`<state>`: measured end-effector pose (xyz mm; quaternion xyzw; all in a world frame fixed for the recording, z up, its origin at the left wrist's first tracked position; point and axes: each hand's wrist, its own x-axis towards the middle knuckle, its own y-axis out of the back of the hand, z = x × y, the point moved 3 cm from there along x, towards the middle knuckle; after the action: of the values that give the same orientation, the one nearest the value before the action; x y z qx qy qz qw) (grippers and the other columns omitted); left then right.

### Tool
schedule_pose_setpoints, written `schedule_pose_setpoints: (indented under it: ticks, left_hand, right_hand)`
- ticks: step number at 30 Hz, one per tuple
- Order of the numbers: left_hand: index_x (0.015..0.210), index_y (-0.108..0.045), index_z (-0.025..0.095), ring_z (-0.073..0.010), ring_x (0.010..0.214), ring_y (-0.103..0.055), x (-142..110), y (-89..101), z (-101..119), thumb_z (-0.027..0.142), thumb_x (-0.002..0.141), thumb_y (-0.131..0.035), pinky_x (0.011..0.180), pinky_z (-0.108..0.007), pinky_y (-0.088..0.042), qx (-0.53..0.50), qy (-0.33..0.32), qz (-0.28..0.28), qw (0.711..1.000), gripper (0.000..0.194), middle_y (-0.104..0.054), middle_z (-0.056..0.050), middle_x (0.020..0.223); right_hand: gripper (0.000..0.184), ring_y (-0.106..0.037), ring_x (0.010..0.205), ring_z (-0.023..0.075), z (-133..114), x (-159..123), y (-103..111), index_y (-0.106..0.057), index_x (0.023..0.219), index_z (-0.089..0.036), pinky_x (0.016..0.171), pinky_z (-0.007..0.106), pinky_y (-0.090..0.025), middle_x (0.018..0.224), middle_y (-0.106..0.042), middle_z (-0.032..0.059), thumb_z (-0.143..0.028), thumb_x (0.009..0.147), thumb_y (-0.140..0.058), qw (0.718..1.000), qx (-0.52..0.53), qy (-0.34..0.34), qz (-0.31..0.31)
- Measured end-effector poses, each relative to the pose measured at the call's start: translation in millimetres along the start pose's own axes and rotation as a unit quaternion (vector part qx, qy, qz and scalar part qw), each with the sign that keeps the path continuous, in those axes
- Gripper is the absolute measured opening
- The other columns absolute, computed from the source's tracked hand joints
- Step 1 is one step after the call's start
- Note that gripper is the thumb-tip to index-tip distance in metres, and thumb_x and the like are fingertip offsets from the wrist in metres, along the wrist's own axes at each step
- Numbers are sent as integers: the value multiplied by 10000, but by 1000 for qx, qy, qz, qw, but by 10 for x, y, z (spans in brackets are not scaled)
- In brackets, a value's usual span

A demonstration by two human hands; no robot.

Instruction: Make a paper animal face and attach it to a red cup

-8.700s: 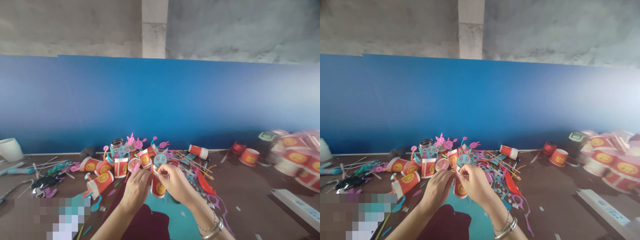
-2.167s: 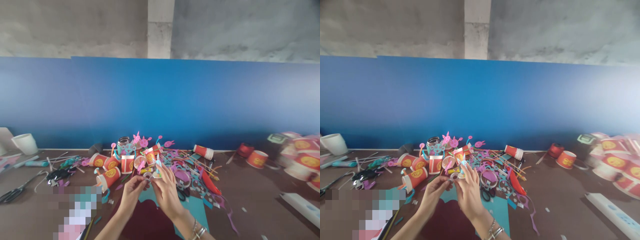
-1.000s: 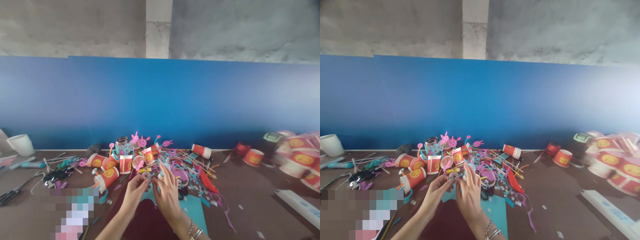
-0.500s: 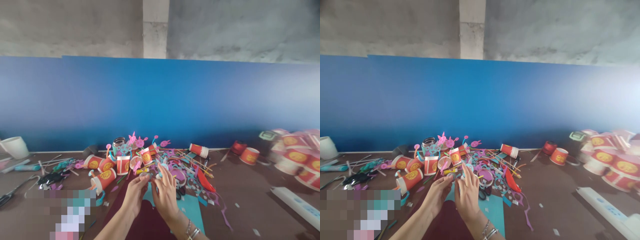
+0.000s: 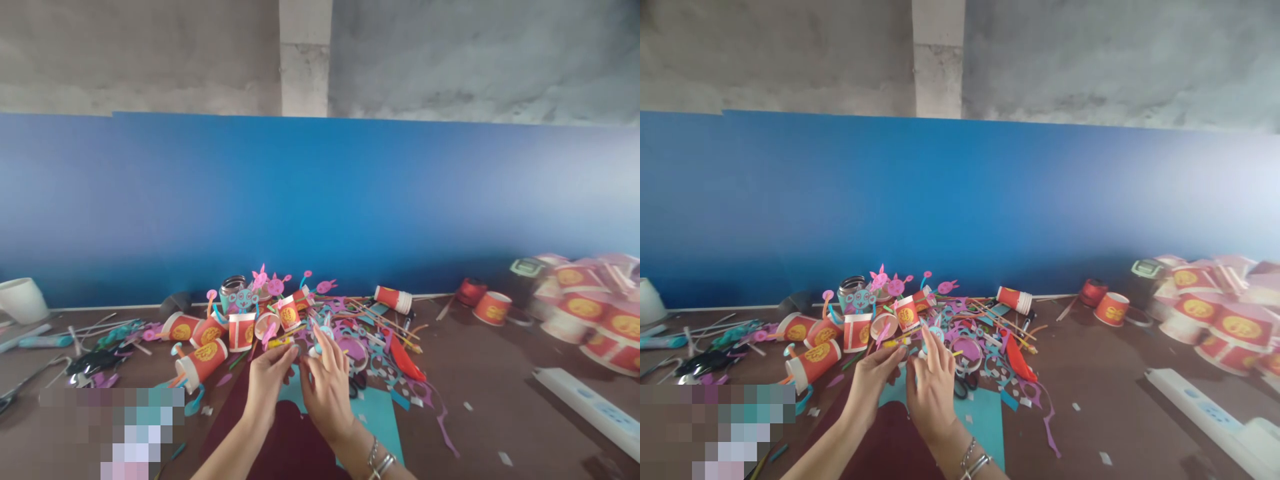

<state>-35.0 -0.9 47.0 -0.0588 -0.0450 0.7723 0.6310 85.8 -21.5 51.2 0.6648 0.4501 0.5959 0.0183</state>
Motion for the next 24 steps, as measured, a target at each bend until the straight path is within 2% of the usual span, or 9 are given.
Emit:
schedule_pose_setpoints:
  ticks: [5,10,12,15,16,17,20,22,24]
  left_hand:
    - [687,-651,123,-49,399,-335,-8,-26,-43,464,630,-692,402,-175,-250,3,5,-29,1000,349,-424,67,442]
    - [673,-664,131,-107,527,-472,46,20,8,423,677,-641,513,-207,-366,87,-103,-32,990,293,-567,4,560]
    - [653,-669,131,-125,545,-499,74,48,17,428,677,-634,524,-217,-379,117,-120,-35,985,300,-591,-11,566]
    - [630,-667,131,-134,526,-515,101,83,4,460,672,-630,498,-218,-378,121,-121,-34,985,334,-592,-16,540]
    - [631,-666,130,-134,522,-518,105,90,-4,467,672,-630,492,-218,-379,117,-122,-32,985,341,-593,-17,537]
    - [631,-664,129,-132,513,-515,107,95,-12,470,673,-631,485,-216,-377,114,-123,-30,985,345,-590,-15,530]
    - [636,-657,131,-113,480,-487,109,102,-32,460,689,-629,468,-206,-367,108,-128,-22,986,335,-566,2,503]
    - [666,-668,136,-108,477,-485,107,104,-34,441,702,-630,475,-204,-380,108,-129,-23,985,310,-567,8,504]
    - [715,-694,145,-122,509,-521,102,100,-25,417,701,-642,512,-215,-418,108,-133,-34,985,277,-607,-5,541]
  right_hand:
    - [160,-369,1243,269,-7,4,1,-615,841,-225,927,436,-336,1371,-420,71,-140,843,-480,1000,-7,-3,-3]
    - [149,-358,1249,284,-8,5,76,-595,930,-223,964,457,-334,1384,-376,91,-171,811,-523,999,48,12,6]
    - [173,-371,1236,292,49,26,149,-559,974,-206,972,478,-334,1381,-361,122,-201,803,-532,995,86,-12,43]
    - [295,-392,1218,287,224,71,244,-477,1108,-176,969,500,-347,1347,-382,161,-237,821,-499,978,147,-97,109]
    - [334,-413,1201,280,286,85,248,-462,1147,-176,961,490,-363,1311,-422,155,-252,823,-495,972,170,-123,106]
    - [338,-456,1160,265,337,99,229,-474,1151,-180,939,457,-395,1250,-482,139,-268,825,-498,967,200,-137,76]
    - [232,-587,912,219,428,112,125,-592,981,-181,784,332,-484,962,-627,81,-322,801,-554,951,272,-146,-30]
    - [191,-596,761,194,458,106,72,-623,816,-172,686,291,-491,794,-635,54,-355,788,-578,945,281,-158,-55]
    - [228,-580,684,180,470,104,45,-615,717,-167,633,275,-481,704,-617,42,-376,796,-569,944,276,-175,-54]
